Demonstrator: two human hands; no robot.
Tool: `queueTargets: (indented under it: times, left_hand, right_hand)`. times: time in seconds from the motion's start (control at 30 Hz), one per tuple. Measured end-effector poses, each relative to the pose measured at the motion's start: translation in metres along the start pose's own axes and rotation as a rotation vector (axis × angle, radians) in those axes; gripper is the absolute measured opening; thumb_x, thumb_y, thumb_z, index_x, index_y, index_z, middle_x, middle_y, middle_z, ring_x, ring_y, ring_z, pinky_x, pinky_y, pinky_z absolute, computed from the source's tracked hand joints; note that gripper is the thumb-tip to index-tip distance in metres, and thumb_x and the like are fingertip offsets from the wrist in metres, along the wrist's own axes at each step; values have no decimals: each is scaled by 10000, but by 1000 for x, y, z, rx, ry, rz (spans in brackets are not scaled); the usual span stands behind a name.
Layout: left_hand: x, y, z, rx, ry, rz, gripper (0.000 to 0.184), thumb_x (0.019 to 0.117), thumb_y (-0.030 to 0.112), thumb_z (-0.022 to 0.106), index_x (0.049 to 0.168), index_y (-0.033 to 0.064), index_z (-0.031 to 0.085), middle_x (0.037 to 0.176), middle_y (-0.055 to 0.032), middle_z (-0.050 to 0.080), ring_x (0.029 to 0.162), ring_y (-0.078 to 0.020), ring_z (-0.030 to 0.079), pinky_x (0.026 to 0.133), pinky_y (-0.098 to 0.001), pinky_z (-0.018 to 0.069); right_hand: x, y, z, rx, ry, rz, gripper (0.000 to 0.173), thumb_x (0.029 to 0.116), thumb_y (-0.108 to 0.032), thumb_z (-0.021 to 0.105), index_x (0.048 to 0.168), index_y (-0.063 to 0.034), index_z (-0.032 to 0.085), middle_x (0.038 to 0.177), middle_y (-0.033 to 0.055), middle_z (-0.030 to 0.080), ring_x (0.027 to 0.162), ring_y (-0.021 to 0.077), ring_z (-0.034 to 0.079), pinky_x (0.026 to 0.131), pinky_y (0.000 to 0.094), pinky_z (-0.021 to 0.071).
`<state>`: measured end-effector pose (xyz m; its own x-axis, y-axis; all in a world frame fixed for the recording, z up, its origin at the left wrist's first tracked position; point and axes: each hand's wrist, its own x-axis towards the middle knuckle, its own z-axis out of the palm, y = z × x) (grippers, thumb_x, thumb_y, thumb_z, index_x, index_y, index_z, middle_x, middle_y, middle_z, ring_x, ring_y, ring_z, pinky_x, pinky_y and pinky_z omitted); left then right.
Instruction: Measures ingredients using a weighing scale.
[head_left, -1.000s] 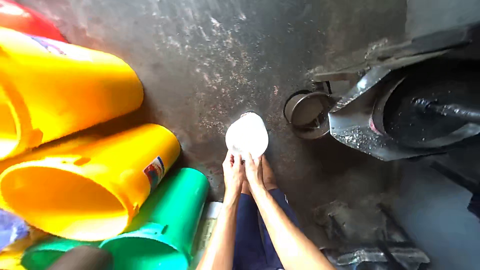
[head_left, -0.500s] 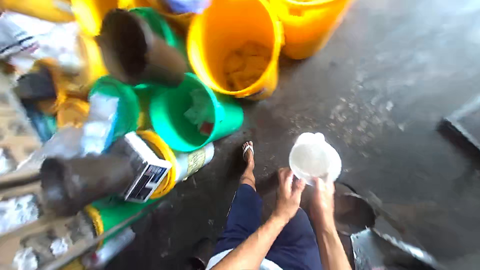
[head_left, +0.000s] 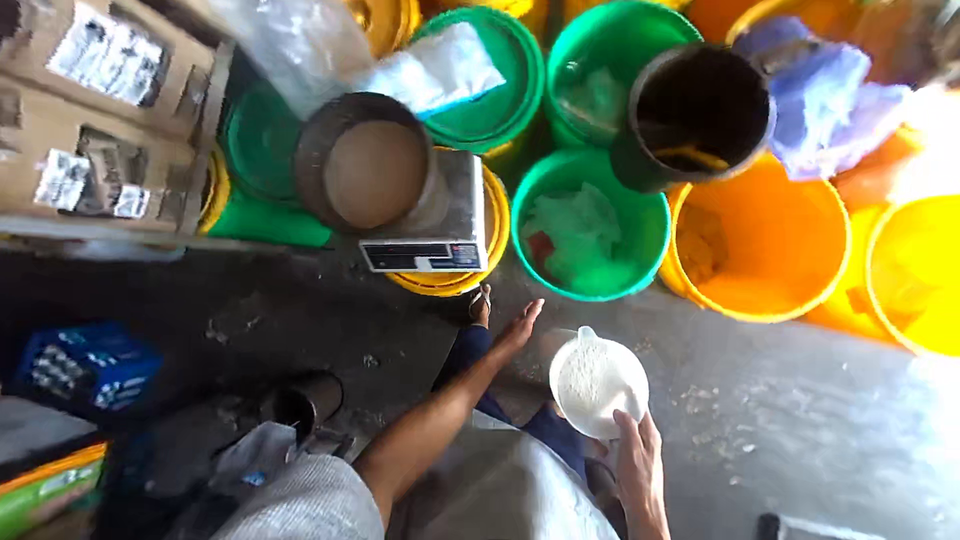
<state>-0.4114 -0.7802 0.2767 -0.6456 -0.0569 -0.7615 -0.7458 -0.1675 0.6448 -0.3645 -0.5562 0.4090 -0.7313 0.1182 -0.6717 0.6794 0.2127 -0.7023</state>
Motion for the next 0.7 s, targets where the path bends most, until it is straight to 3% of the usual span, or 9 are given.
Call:
queueTargets:
  times: [0.07, 0.17, 0.27, 0.33, 0.4, 0.53, 0.63, 0.7]
  left_hand:
    - [-3, 24, -51, -7, -69, 49, 598, 1112, 474, 251, 1512, 103, 497, 1513, -137, 524, 1380, -295, 496, 1072, -538, 428]
    - [-20, 40, -107, -67, -167, 242, 609, 1127, 422, 230, 1470, 6, 515, 1461, -162, 570, 1335, -211, 555, 1130, -396, 426]
    - [-54, 66, -144, -76, -110, 431, 524, 1125, 339, 302, 1384, -29, 571, 1356, -140, 643, 1252, -127, 598, 1110, -329, 451]
    - [-84, 88, -161, -91, 4, 417, 438, 1104, 229, 382, 1382, -69, 542, 1311, -168, 633, 1202, -109, 586, 1082, -300, 442]
    - [-101, 107, -172, -188, 93, 333, 419, 1104, 215, 397, 1396, -58, 521, 1293, -148, 622, 1171, -77, 581, 1053, -270, 456]
    - [-107, 121, -183, -317, 105, 385, 417, 1085, 143, 403, 1451, -49, 462, 1333, -132, 599, 1198, -54, 564, 1058, -246, 455]
    - [-106, 130, -191, -441, 105, 370, 349, 1079, 144, 430, 1391, 8, 508, 1179, -41, 627, 1034, -19, 597, 901, -223, 515]
    - [-103, 140, -196, -512, 85, 295, 337, 1101, 182, 407, 1395, 47, 501, 1147, -44, 616, 975, -65, 595, 818, -265, 521]
  right_hand:
    - [-12, -40, 43, -48, -44, -37, 485, 946, -168, 476, 1395, 15, 477, 880, 74, 689, 546, 124, 644, 435, 315, 553]
    - [-25, -96, 89, -146, -161, -136, 446, 947, -167, 481, 1355, 12, 507, 838, 42, 697, 527, 108, 636, 416, 285, 540]
    - [-29, -149, 126, -291, -277, -238, 506, 967, -195, 494, 1422, 26, 480, 880, 40, 709, 549, 100, 643, 432, 291, 553]
    - [-28, -178, 147, -342, -344, -294, 560, 955, -185, 507, 1465, 37, 438, 889, 40, 706, 532, 89, 626, 431, 284, 546]
    - [-25, -207, 167, -351, -408, -329, 581, 941, -152, 513, 1485, 29, 415, 843, 33, 702, 512, 89, 611, 430, 274, 537]
    - [-20, -253, 197, -411, -495, -422, 601, 958, -145, 533, 1518, 20, 390, 712, 16, 659, 479, 99, 592, 425, 276, 533]
    - [-23, -280, 218, -418, -543, -465, 563, 994, -133, 514, 1517, 28, 385, 707, 30, 652, 474, 110, 595, 433, 277, 543]
    - [-25, -295, 229, -447, -565, -515, 566, 996, -132, 505, 1519, 40, 370, 673, 18, 628, 466, 108, 591, 440, 280, 547]
